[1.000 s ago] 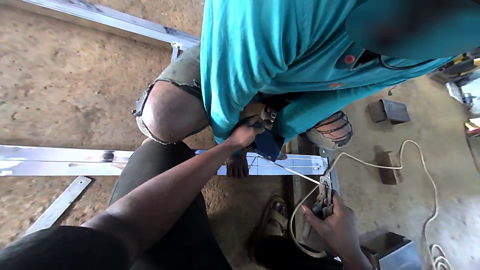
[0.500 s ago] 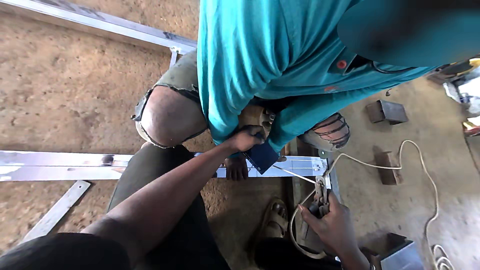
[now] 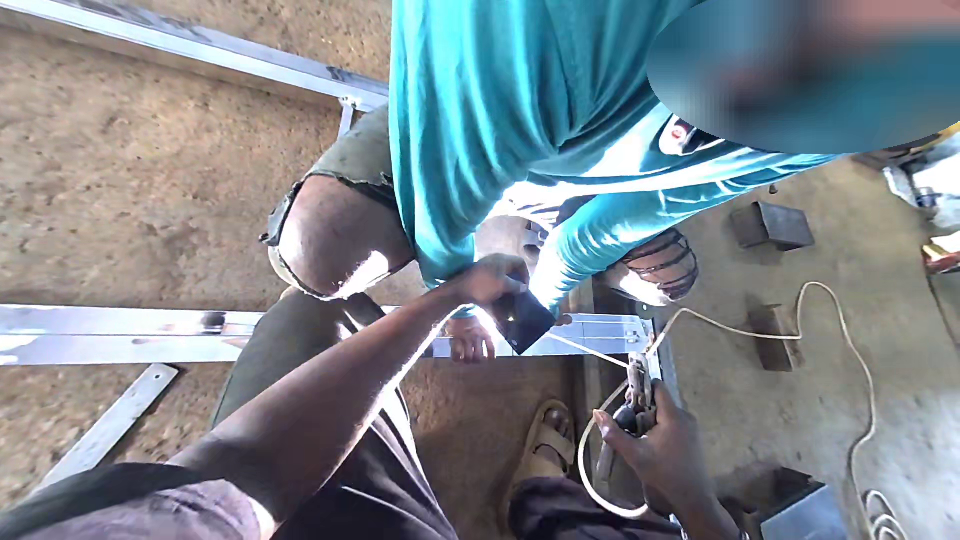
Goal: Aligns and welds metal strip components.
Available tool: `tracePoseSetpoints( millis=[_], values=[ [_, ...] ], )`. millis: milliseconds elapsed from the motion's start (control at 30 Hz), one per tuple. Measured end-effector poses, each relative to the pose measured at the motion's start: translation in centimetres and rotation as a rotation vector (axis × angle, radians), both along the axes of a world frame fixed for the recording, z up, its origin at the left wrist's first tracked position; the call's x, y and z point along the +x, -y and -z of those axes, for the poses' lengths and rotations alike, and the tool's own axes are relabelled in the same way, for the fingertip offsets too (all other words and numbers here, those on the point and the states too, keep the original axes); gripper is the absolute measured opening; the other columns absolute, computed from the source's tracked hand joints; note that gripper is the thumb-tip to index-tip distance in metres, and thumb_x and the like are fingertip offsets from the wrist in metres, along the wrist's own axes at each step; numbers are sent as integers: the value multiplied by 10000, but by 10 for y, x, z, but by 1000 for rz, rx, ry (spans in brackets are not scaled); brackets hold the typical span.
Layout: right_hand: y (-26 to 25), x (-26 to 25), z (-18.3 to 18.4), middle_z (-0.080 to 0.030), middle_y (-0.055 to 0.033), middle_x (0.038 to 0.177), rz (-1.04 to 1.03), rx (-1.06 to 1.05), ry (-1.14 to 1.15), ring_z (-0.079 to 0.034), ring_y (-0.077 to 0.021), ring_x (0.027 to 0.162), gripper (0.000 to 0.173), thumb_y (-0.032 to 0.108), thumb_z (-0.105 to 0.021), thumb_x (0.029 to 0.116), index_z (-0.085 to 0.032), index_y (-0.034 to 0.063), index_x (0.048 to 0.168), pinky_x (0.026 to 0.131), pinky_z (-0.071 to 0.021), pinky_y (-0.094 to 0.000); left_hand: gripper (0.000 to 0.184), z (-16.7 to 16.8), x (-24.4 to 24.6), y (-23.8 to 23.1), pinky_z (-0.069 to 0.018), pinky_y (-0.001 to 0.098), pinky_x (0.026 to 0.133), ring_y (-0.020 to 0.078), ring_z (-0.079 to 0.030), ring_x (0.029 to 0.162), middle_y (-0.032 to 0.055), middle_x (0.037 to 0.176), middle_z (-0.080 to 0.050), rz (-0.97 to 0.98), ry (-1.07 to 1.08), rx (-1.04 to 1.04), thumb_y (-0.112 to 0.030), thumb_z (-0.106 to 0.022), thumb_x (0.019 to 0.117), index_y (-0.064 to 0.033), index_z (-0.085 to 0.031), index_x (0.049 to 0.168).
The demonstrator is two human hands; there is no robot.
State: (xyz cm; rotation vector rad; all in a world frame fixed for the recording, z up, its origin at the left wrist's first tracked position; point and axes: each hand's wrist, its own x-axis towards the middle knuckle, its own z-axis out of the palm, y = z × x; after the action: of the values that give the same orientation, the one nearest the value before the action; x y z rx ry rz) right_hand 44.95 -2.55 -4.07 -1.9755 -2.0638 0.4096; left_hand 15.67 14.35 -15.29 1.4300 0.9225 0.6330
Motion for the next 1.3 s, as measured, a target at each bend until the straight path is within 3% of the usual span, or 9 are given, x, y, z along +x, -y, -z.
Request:
tracePoseSetpoints(
  millis=[233,333,400,600,767,967,1100,1200,1300],
  values=[
    [1,0,-2,-673,-49,740,11,-33,-1,-641,-157,625,803,640,-744,721,-656,-39,1141,577,-560,-423,161,-2,-1,2,-535,445,847,213,-649,881,144,960,-683,18,-32,63,-74,-614,986,33,-666,1093],
    [0,2,0,-656,-4,717,0,-17,-16,-620,-103,602,791,659,-730,722,-658,-19,1123,553,-548,-366,121,-1,-1,2,-538,401,787,182,-639,817,118,907,-675,8,-27,52,-72,-636,978,15,-671,1054],
    [-1,5,4,-623,37,702,-3,-14,-34,-588,-56,589,765,691,-720,724,-653,19,1083,536,-532,-321,117,0,0,0,-543,446,801,215,-659,833,132,903,-687,7,-40,52,-87,-658,966,9,-680,1029],
    [-2,2,0,-633,11,712,55,-95,-40,-609,-101,601,792,656,-750,695,-637,4,1131,558,-545,-376,103,-4,0,2,-542,443,781,202,-650,803,116,871,-679,-15,-23,31,-81,-674,938,1,-680,998],
    [-1,2,-1,-632,-3,723,45,-75,-40,-600,-100,607,843,674,-749,697,-639,-29,1147,567,-542,-365,35,-9,-2,6,-543,344,711,113,-622,720,47,791,-651,-21,57,16,-46,-651,925,-12,-656,919],
    [-2,0,-4,-642,-11,720,50,-96,-37,-602,-115,600,827,646,-761,705,-642,-29,1167,559,-539,-376,96,-8,-1,5,-543,434,775,198,-645,796,118,866,-672,-17,-20,34,-71,-674,932,13,-677,978],
    [-2,-1,-3,-655,-26,745,43,-71,-40,-619,-114,620,844,637,-763,695,-637,-45,1177,578,-554,-378,53,-25,-3,13,-537,342,685,123,-614,692,64,776,-639,-26,2,-33,-39,-664,935,8,-644,922],
    [-2,-1,-3,-677,-71,765,31,-74,-14,-648,-173,660,847,638,-757,716,-643,-63,1179,614,-564,-438,143,-6,-3,4,-542,453,832,218,-657,861,146,922,-685,5,-24,78,-89,-683,946,34,-683,1020],
    [-2,1,0,-657,-27,743,16,-60,-12,-628,-129,633,823,665,-742,718,-648,-31,1146,585,-558,-395,131,3,-1,2,-542,432,800,192,-653,833,114,889,-683,-8,-15,101,-113,-694,931,4,-688,989]
  ],
)
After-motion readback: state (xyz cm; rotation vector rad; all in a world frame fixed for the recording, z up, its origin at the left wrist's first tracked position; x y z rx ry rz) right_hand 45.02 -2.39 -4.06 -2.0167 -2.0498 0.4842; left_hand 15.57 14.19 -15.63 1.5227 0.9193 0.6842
